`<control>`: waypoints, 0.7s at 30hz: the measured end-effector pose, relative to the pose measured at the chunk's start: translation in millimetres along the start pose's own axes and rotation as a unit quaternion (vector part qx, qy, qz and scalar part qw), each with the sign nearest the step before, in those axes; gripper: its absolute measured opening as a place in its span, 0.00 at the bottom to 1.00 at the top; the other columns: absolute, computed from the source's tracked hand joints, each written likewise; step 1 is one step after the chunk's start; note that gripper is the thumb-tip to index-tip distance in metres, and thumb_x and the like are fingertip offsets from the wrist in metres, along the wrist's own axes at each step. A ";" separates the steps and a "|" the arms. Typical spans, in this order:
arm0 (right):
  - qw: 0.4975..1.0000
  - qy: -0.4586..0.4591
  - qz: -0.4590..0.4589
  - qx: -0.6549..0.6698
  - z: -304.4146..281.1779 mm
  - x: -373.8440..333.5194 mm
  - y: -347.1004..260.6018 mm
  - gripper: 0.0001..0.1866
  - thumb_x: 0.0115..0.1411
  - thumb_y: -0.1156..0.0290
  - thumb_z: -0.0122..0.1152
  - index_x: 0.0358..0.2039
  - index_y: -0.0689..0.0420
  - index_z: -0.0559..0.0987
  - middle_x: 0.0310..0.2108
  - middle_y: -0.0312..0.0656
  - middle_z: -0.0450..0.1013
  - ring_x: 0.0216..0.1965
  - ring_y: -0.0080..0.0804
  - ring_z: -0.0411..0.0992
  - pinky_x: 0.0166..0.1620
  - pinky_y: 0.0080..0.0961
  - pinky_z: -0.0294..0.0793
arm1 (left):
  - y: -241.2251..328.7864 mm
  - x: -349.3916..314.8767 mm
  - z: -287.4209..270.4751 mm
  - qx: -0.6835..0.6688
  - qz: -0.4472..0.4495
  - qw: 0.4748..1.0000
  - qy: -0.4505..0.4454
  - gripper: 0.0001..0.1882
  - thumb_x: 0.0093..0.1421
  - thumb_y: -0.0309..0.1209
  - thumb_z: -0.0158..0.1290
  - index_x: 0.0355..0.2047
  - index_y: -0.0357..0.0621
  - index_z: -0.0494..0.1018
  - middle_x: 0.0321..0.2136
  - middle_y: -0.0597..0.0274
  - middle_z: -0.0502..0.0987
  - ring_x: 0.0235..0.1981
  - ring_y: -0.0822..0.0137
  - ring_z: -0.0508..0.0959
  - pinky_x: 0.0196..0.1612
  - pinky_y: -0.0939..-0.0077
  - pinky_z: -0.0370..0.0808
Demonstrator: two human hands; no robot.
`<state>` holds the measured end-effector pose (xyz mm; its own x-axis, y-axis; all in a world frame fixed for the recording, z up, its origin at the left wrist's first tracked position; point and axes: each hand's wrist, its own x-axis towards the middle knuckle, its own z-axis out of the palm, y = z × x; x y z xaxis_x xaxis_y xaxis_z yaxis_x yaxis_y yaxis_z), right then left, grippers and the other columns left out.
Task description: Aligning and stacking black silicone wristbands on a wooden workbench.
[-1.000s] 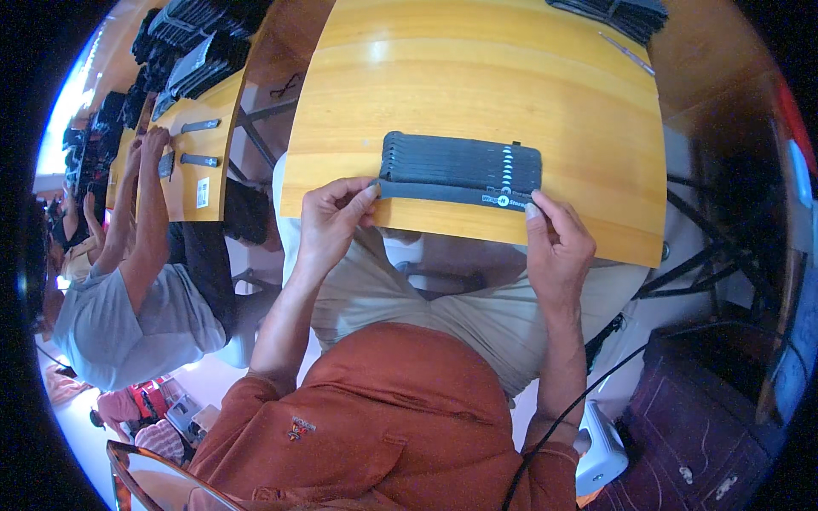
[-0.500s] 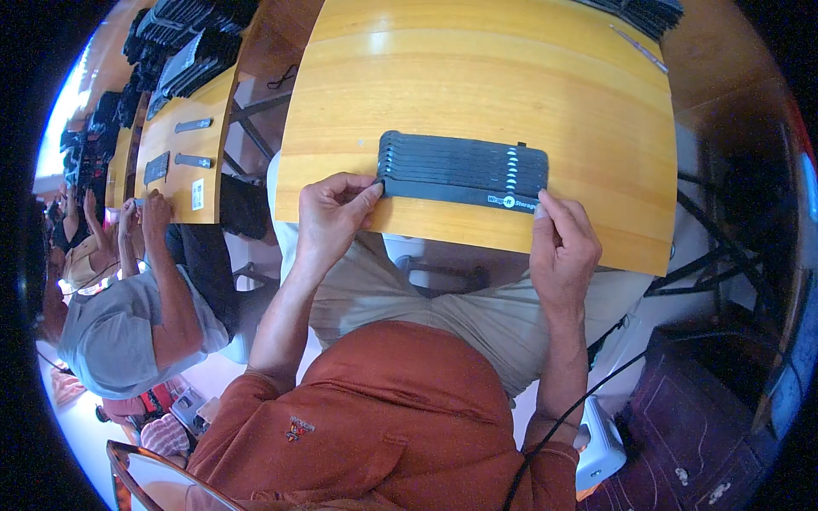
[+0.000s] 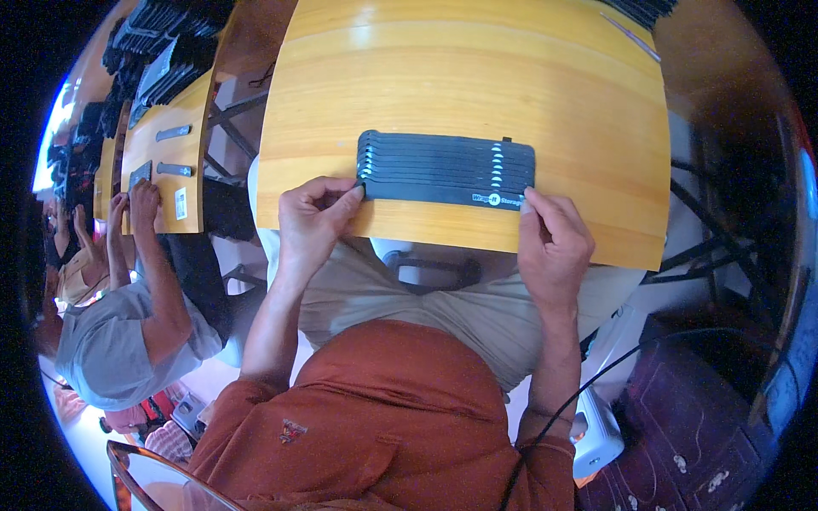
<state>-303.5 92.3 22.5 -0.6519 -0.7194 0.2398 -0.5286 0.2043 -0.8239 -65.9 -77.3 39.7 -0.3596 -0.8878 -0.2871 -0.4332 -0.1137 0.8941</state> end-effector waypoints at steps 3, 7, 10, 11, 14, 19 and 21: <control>1.000 -0.003 -0.004 -0.006 -0.6 1.1 -1.5 0.09 0.61 0.82 0.64 0.42 0.65 0.85 0.34 0.44 0.80 0.28 0.25 0.75 0.31 0.21 0.73 | 0.5 -0.2 1.1 0.001 0.003 1.000 0.008 0.06 0.63 0.24 0.63 0.37 0.30 0.83 0.21 0.66 0.80 0.21 0.82 0.74 0.23 0.83 0.70; 1.000 -0.016 0.010 -0.004 -1.9 1.4 -2.2 0.09 0.61 0.82 0.64 0.41 0.65 0.85 0.33 0.44 0.79 0.27 0.25 0.74 0.29 0.22 0.72 | -2.2 0.4 1.3 0.002 0.003 1.000 0.012 0.07 0.63 0.24 0.63 0.37 0.31 0.83 0.22 0.67 0.80 0.21 0.82 0.74 0.23 0.85 0.70; 1.000 -0.013 0.015 -0.004 -1.4 2.2 -3.3 0.08 0.61 0.82 0.64 0.41 0.65 0.85 0.32 0.44 0.79 0.26 0.27 0.74 0.30 0.23 0.72 | -2.6 0.4 1.2 0.012 0.011 1.000 0.011 0.07 0.63 0.25 0.64 0.38 0.32 0.83 0.23 0.69 0.80 0.21 0.83 0.73 0.22 0.86 0.69; 1.000 -0.013 0.015 -0.005 -1.6 2.6 -3.0 0.08 0.61 0.82 0.64 0.41 0.65 0.85 0.32 0.44 0.79 0.26 0.27 0.74 0.30 0.23 0.72 | -2.3 0.3 1.2 0.012 0.010 1.000 0.009 0.07 0.64 0.25 0.63 0.38 0.32 0.83 0.23 0.69 0.80 0.21 0.83 0.74 0.22 0.86 0.70; 1.000 -0.014 0.000 -0.017 -2.3 2.9 -2.0 0.08 0.60 0.82 0.64 0.40 0.65 0.85 0.32 0.45 0.78 0.27 0.30 0.75 0.31 0.25 0.73 | -2.1 0.1 1.3 0.016 0.004 1.000 0.015 0.07 0.63 0.24 0.63 0.38 0.30 0.83 0.22 0.67 0.80 0.22 0.82 0.74 0.24 0.85 0.70; 0.999 -0.025 0.022 -0.019 -2.5 3.2 -5.2 0.08 0.60 0.81 0.64 0.40 0.65 0.84 0.32 0.46 0.78 0.30 0.35 0.78 0.34 0.28 0.75 | 0.9 -1.0 1.7 -0.002 -0.009 1.000 0.013 0.07 0.63 0.24 0.64 0.38 0.30 0.83 0.23 0.67 0.81 0.23 0.82 0.75 0.26 0.85 0.71; 0.999 -0.024 0.019 -0.022 -2.4 3.2 -3.7 0.08 0.60 0.81 0.63 0.40 0.65 0.84 0.32 0.47 0.78 0.30 0.36 0.78 0.34 0.29 0.75 | 2.3 -1.5 2.0 0.002 -0.011 1.000 0.016 0.07 0.62 0.24 0.64 0.38 0.30 0.83 0.23 0.67 0.81 0.24 0.82 0.75 0.26 0.85 0.72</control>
<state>-304.9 90.9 27.5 -0.6454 -0.7416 0.1833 -0.5286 0.2603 -0.8079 -68.0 -75.4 41.4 -0.3241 -0.8988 -0.2952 -0.4439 -0.1311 0.8865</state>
